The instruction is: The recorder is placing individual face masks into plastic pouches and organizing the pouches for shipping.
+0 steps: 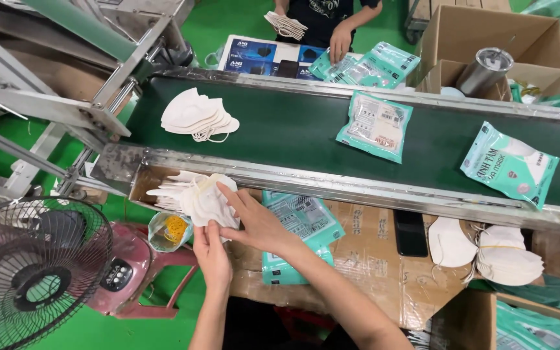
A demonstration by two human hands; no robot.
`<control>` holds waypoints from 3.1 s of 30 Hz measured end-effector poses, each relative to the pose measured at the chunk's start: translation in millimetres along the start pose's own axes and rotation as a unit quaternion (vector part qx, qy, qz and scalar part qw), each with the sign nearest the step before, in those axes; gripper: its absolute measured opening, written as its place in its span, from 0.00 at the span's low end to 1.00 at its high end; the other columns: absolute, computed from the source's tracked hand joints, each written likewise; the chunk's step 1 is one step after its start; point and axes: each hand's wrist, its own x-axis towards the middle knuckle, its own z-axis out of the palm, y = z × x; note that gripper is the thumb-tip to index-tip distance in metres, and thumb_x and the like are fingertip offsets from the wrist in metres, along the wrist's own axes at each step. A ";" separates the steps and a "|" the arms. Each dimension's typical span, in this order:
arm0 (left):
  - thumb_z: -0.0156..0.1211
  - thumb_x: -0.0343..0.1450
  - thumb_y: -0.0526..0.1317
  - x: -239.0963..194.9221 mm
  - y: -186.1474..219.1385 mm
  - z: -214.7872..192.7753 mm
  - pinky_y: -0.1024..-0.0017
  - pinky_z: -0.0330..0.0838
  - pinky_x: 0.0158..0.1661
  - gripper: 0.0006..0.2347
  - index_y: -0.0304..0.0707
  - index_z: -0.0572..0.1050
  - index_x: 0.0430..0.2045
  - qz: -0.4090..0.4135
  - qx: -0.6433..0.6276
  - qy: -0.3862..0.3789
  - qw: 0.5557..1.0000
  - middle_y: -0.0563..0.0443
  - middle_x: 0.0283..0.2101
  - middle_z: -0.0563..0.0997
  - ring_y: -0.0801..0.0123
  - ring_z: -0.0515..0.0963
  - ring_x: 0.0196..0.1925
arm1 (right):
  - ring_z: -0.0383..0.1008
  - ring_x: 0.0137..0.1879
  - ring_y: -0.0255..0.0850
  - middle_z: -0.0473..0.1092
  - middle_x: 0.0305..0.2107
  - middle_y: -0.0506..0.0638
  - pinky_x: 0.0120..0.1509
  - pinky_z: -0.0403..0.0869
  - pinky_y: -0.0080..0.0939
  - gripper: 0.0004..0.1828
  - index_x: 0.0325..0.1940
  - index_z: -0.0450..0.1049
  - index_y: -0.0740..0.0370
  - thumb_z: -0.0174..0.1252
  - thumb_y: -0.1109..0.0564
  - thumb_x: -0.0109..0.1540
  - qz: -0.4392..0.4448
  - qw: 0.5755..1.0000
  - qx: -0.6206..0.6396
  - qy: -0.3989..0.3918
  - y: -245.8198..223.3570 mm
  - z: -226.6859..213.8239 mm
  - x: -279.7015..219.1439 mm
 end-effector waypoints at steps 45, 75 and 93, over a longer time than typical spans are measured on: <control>0.34 0.81 0.48 25.4 -13.2 16.3 0.63 0.70 0.63 0.22 0.32 0.61 0.64 -0.167 -0.188 0.023 0.968 0.43 0.64 0.71 0.59 0.74 0.65 | 0.75 0.41 0.47 0.69 0.40 0.53 0.44 0.75 0.44 0.59 0.81 0.43 0.55 0.69 0.47 0.54 0.094 0.994 0.045 -0.017 8.4 -10.8 8.4; 0.38 0.80 0.43 -4.6 -5.8 34.7 0.67 0.67 0.63 0.20 0.27 0.64 0.62 -0.209 -0.260 -0.050 0.941 0.41 0.64 0.72 0.64 0.72 0.65 | 0.69 0.48 0.45 0.66 0.42 0.54 0.55 0.71 0.43 0.38 0.66 0.63 0.63 0.68 0.63 0.53 0.026 0.973 0.015 0.230 -22.6 3.2 -17.1; 0.51 0.82 0.36 -26.1 -46.8 25.2 0.63 0.73 0.58 0.12 0.23 0.71 0.55 -0.135 -0.219 -0.048 0.965 0.38 0.56 0.77 0.62 0.78 0.56 | 0.70 0.52 0.43 0.68 0.47 0.53 0.57 0.71 0.41 0.21 0.59 0.68 0.65 0.58 0.69 0.61 -0.007 0.945 -0.011 0.326 8.6 15.2 -55.0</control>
